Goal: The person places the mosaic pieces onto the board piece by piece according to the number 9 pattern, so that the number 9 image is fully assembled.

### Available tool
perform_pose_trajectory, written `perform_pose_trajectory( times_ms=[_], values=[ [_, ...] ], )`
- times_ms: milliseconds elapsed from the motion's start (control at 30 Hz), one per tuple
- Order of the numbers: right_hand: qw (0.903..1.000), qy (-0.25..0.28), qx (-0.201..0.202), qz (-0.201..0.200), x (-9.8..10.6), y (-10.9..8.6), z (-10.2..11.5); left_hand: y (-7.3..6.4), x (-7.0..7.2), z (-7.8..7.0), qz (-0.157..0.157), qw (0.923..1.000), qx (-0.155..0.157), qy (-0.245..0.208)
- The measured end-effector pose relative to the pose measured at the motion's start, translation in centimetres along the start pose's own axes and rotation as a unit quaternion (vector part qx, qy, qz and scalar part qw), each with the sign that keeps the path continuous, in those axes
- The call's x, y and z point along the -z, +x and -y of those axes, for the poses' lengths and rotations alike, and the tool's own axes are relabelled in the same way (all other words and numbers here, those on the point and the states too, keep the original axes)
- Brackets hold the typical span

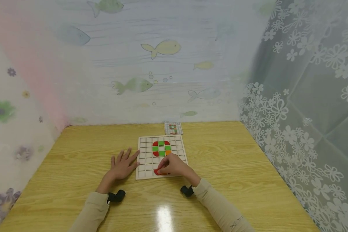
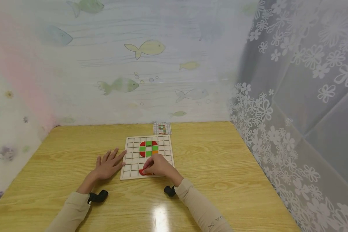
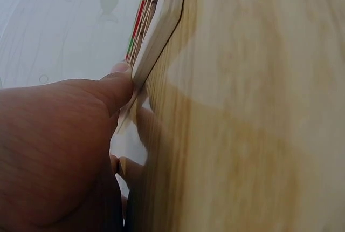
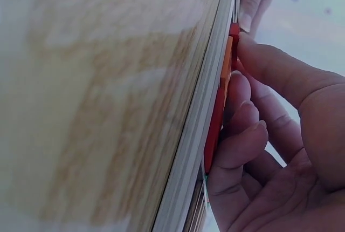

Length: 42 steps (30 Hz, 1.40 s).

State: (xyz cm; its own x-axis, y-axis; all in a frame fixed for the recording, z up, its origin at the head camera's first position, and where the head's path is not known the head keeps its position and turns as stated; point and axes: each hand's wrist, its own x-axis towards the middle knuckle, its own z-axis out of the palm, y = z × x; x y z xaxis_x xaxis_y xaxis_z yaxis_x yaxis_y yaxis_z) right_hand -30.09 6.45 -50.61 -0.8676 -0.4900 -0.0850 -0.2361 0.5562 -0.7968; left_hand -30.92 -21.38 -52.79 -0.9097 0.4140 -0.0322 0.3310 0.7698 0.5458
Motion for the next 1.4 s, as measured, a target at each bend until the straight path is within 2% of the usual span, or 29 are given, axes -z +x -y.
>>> perform_pose_trajectory(
  times_ms=[533,800,1067,1400],
  values=[
    [0.9999,-0.01,0.0,0.002,0.0,0.1,-0.2,0.4,-0.3,0.8,0.008,0.9999,0.005,0.014],
    [0.9999,-0.005,-0.008,-0.002,-0.1,0.1,-0.2,0.1,-0.1,0.4,-0.001,1.0,-0.003,0.003],
    [1.0,-0.004,-0.003,-0.001,-0.1,0.2,-0.4,0.2,0.1,0.2,0.012,0.9999,0.006,0.011],
    [0.9996,-0.027,0.004,-0.002,-0.2,0.3,-0.3,0.8,-0.8,1.5,0.0,1.0,-0.002,0.008]
  ],
)
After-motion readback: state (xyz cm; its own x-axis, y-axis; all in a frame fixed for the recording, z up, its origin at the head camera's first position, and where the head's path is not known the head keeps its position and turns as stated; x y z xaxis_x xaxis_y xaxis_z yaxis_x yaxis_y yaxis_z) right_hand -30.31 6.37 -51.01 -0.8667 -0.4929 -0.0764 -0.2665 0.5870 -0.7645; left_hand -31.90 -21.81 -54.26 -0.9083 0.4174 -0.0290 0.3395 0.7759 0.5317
